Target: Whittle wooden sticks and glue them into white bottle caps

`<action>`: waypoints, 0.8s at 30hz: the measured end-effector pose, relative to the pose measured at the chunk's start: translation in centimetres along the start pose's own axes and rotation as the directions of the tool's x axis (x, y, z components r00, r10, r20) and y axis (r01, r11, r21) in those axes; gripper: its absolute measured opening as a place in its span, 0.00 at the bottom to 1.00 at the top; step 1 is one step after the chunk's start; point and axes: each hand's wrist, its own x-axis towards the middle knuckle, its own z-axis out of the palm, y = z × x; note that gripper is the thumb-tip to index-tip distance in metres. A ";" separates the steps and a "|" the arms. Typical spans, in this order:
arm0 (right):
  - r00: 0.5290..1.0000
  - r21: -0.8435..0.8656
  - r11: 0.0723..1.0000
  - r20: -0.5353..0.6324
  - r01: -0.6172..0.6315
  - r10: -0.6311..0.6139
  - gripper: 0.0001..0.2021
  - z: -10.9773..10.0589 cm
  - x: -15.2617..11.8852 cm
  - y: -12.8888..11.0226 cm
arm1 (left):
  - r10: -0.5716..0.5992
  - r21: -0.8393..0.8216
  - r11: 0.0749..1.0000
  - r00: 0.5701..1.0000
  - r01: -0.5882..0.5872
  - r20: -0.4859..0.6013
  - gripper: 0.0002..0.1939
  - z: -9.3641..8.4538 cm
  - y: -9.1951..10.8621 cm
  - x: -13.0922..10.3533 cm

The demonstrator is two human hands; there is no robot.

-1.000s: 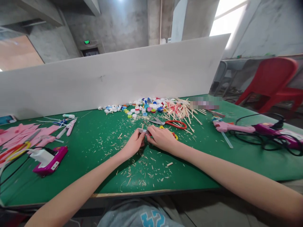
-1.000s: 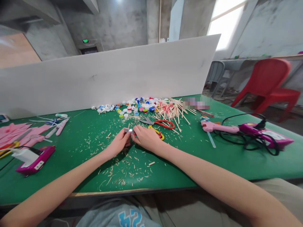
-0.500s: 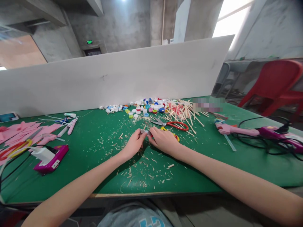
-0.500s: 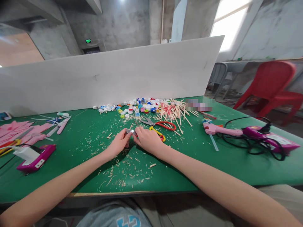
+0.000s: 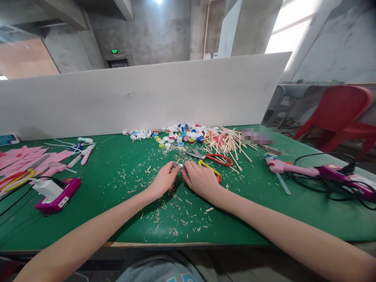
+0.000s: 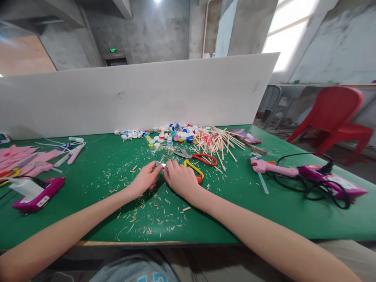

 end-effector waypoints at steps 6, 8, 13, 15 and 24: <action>1.000 -0.017 1.000 -0.001 0.003 -0.003 0.19 0.0 -0.1 0.0 | -0.028 -0.033 0.999 1.000 0.027 -0.004 0.16 0.1 0.3 -0.1; 1.000 -0.019 1.000 -0.008 0.010 -0.010 0.20 0.0 -0.2 -0.1 | -0.033 -0.045 0.998 0.999 0.033 -0.007 0.16 0.1 0.3 -0.1; 1.000 -0.018 1.000 -0.019 0.002 -0.002 0.21 -0.1 -0.1 -0.1 | -0.047 -0.064 0.997 0.999 0.046 -0.019 0.19 0.1 0.5 -0.2; 0.999 -0.015 1.000 -0.024 -0.027 0.027 0.21 0.0 0.0 0.2 | -0.047 -0.068 0.997 0.999 0.045 -0.028 0.21 0.1 0.6 -0.3; 0.991 0.037 0.991 -0.034 -0.128 0.129 0.19 -0.3 0.5 2.6 | -0.010 -0.112 0.994 1.000 0.010 0.001 0.20 -0.2 0.3 -0.3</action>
